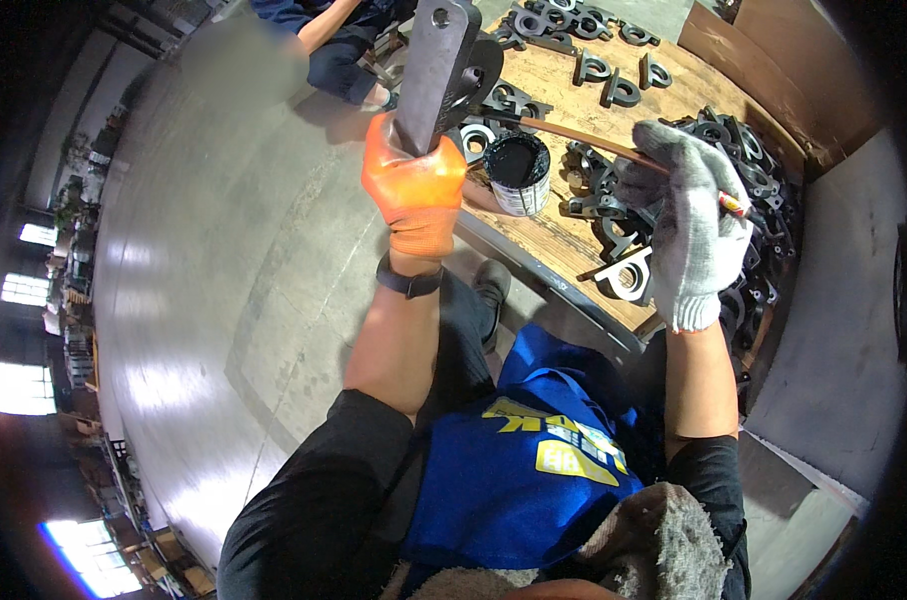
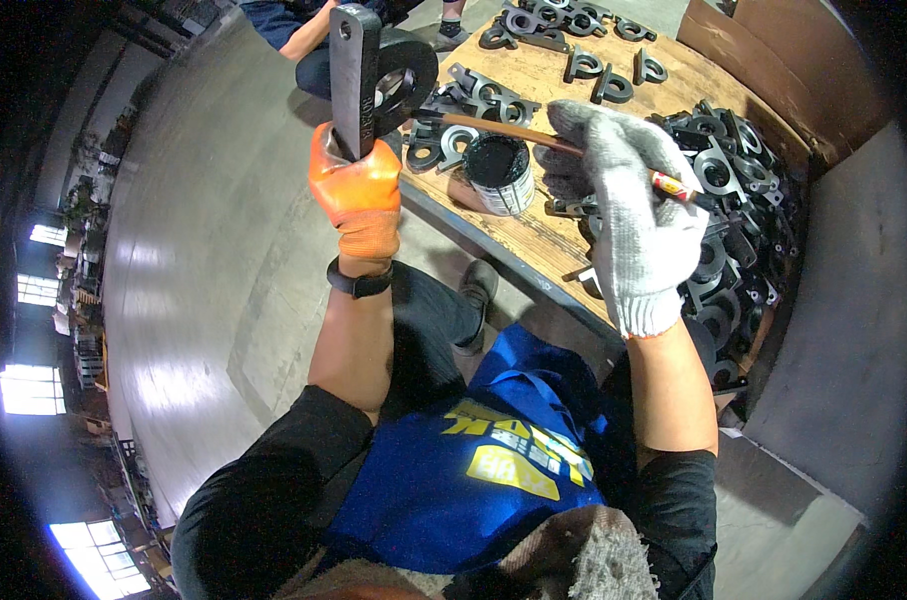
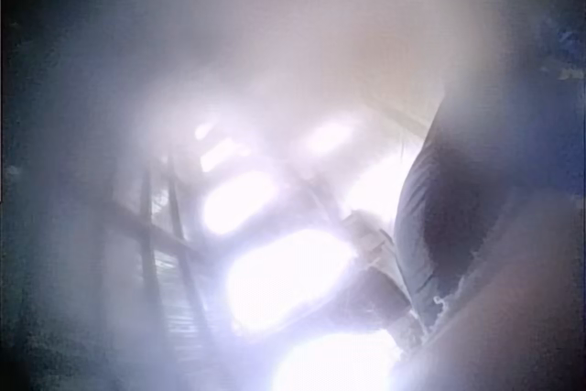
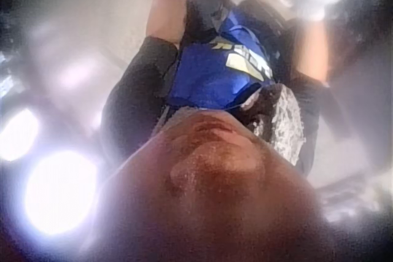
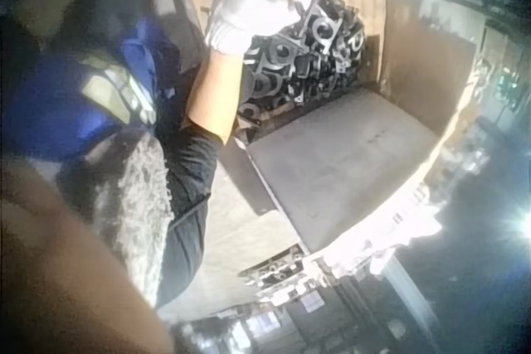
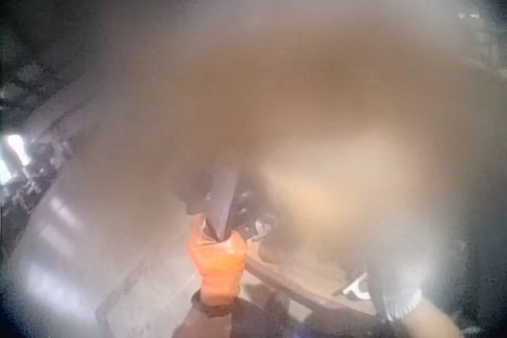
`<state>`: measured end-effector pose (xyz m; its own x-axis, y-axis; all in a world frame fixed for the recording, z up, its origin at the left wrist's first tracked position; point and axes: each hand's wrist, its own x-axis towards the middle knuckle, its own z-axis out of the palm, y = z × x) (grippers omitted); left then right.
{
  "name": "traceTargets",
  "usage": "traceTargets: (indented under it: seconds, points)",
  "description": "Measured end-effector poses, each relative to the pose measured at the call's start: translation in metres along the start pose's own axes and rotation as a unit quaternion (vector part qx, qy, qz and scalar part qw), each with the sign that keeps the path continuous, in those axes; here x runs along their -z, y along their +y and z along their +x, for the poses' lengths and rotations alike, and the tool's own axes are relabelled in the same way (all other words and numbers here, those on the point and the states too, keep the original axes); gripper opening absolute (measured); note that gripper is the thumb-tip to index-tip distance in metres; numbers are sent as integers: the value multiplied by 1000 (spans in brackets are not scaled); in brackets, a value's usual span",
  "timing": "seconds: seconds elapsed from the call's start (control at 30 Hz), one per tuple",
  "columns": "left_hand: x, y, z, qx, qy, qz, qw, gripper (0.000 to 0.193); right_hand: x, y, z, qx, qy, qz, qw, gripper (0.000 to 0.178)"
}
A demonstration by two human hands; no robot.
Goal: The person repeatedly picks up metal parts from a table, dips a brush into a container of black paint, and applies paint to the parts. The painted parts are placed back on the table. Another person is visible in the background performing a similar task.
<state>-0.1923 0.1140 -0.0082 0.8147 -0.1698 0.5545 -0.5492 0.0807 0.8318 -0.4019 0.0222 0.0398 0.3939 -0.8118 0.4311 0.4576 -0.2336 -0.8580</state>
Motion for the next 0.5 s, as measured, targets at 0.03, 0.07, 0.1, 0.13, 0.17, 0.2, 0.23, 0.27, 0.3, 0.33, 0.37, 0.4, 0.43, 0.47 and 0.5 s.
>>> traceTargets:
  seconds: [0.03, 0.07, 0.1, 0.13, 0.17, 0.2, 0.23, 0.27, 0.3, 0.33, 0.37, 0.4, 0.43, 0.47, 0.5]
  points:
    - [0, 1, 0, -1, 3, -1, 1000, 20, 2, -1, 0, -4, -3, 10, 1000, 27]
    - [0, 0, 0, 21, 3, -31, 999, 19, 4, -2, 1, -6, 1, 64, 998, 27]
    - [-1, -2, -1, 42, 3, -60, 997, 19, 6, -5, 3, 4, 23, 56, 998, 27]
    - [-1, -2, -1, 64, 3, -89, 994, 19, 9, -8, 6, 12, 46, 60, 997, 29]
    - [-1, 1, -2, 87, -7, -125, 988, 19, 12, -9, 8, 21, 69, 66, 995, 30]
    - [0, 8, -3, 111, -17, -162, 980, 20, 17, -9, 11, 19, 82, 77, 993, 34]
    - [1, 11, -3, 134, -27, -197, 971, 20, 23, -8, 16, -7, 119, 99, 988, 36]
    - [1, 12, -1, 164, -66, -220, 959, 20, 31, -8, 21, 1, 113, 115, 987, 36]
    - [4, 11, 1, 190, -103, -239, 947, 20, 39, -5, 25, 8, 105, 134, 985, 36]
    - [6, 10, 3, 217, -139, -256, 932, 20, 49, 1, 29, 3, 100, 158, 982, 33]
    - [10, 6, 3, 262, -189, -293, 900, 22, 55, 4, 32, -3, 95, 183, 979, 30]
    - [14, 1, 3, 305, -237, -327, 862, 25, 58, 7, 34, -6, 98, 173, 980, 29]
    - [16, -1, 4, 347, -283, -359, 819, 28, 59, 7, 35, -10, 101, 163, 981, 28]
    - [17, 5, 7, 382, -327, -411, 760, 31, 60, 10, 34, 25, 90, 108, 990, 28]
    - [18, 11, 8, 420, -353, -479, 685, 23, 62, 12, 34, 60, 79, 53, 994, 28]
